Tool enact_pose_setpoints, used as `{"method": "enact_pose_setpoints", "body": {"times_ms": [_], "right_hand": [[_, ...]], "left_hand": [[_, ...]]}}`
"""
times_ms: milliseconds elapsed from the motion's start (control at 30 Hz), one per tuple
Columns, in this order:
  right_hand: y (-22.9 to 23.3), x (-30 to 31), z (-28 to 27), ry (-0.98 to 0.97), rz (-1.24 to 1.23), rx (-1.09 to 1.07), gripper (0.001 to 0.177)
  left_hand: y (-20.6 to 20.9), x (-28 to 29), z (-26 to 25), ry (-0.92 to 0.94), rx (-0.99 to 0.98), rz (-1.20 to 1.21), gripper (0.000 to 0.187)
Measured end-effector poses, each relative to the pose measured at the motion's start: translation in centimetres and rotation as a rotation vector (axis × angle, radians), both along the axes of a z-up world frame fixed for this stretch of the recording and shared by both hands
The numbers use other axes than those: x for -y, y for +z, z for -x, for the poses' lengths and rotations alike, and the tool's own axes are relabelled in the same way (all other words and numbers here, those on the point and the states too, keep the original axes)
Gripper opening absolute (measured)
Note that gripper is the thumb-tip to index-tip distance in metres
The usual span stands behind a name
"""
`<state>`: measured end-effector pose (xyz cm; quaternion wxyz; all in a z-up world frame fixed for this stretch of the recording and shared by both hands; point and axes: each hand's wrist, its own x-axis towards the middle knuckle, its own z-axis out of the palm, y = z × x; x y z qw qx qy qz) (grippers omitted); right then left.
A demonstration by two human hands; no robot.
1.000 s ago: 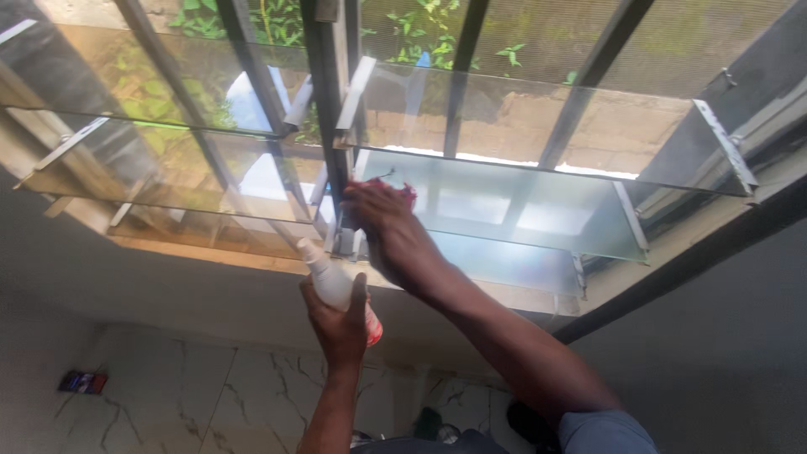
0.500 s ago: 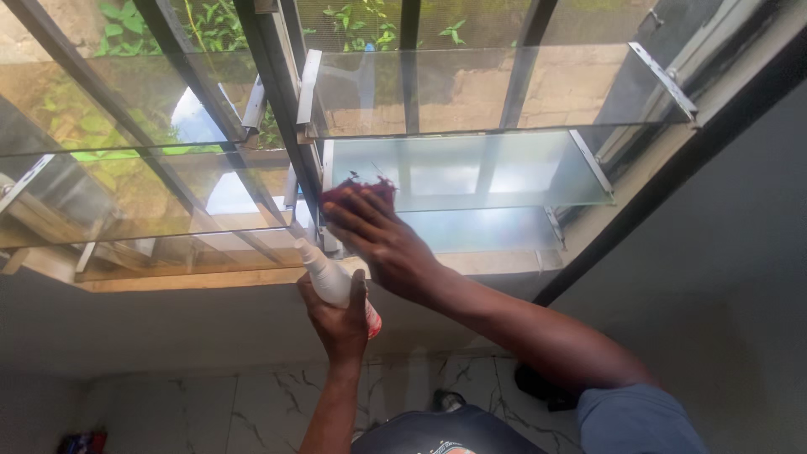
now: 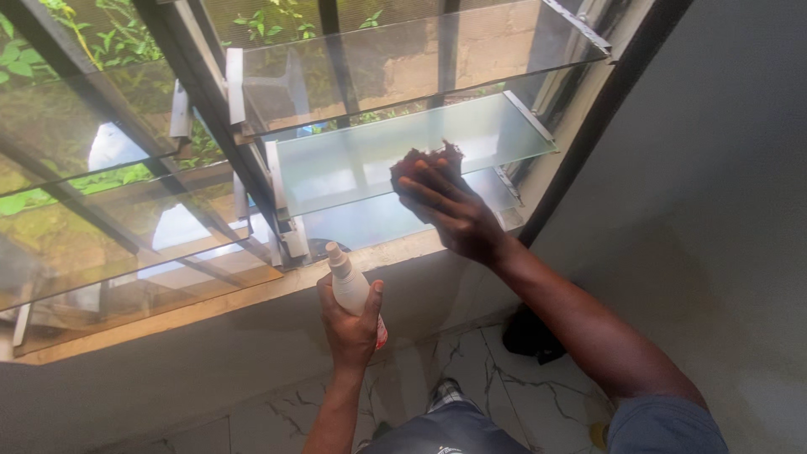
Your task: The person cleans glass window louvers by spraying liquid from a bottle onto the panes and wiping them with a cloth, moving the panes to reach both sides.
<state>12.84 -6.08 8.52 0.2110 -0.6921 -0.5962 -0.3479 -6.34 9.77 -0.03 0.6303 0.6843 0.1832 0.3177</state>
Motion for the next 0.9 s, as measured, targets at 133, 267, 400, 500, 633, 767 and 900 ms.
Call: {"method": "enact_pose_setpoints", "body": {"times_ms": [133, 267, 400, 500, 633, 767, 900], "right_hand": [[-0.3, 3.2, -1.5, -0.03, 0.008, -0.037, 0.03], [-0.3, 5.6, -3.0, -0.054, -0.002, 0.002, 0.03], [0.1, 8.2, -4.3, -0.096, 0.005, 0.002, 0.029], [0.5, 9.7, -4.9, -0.078, -0.03, -0.052, 0.025], [1.9, 11.0, -4.5, -0.071, -0.11, -0.164, 0.026], [4.5, 10.0, -3.3, -0.116, -0.266, -0.415, 0.028], [6.9, 8.2, -2.5, -0.307, -0.276, -0.657, 0.027]], "left_hand": [[-0.3, 0.4, -0.6, -0.049, 0.03, -0.106, 0.053], [0.2, 1.3, -1.1, -0.041, -0.045, 0.007, 0.054], [0.7, 2.1, -2.2, -0.029, -0.028, -0.036, 0.052], [0.6, 3.2, -3.0, -0.031, -0.019, -0.031, 0.052], [0.5, 4.6, -3.8, -0.043, -0.01, 0.016, 0.053], [0.4, 5.5, -4.5, -0.002, -0.022, -0.039, 0.053], [0.1, 5.9, -4.6, 0.018, -0.049, -0.071, 0.054]]}}
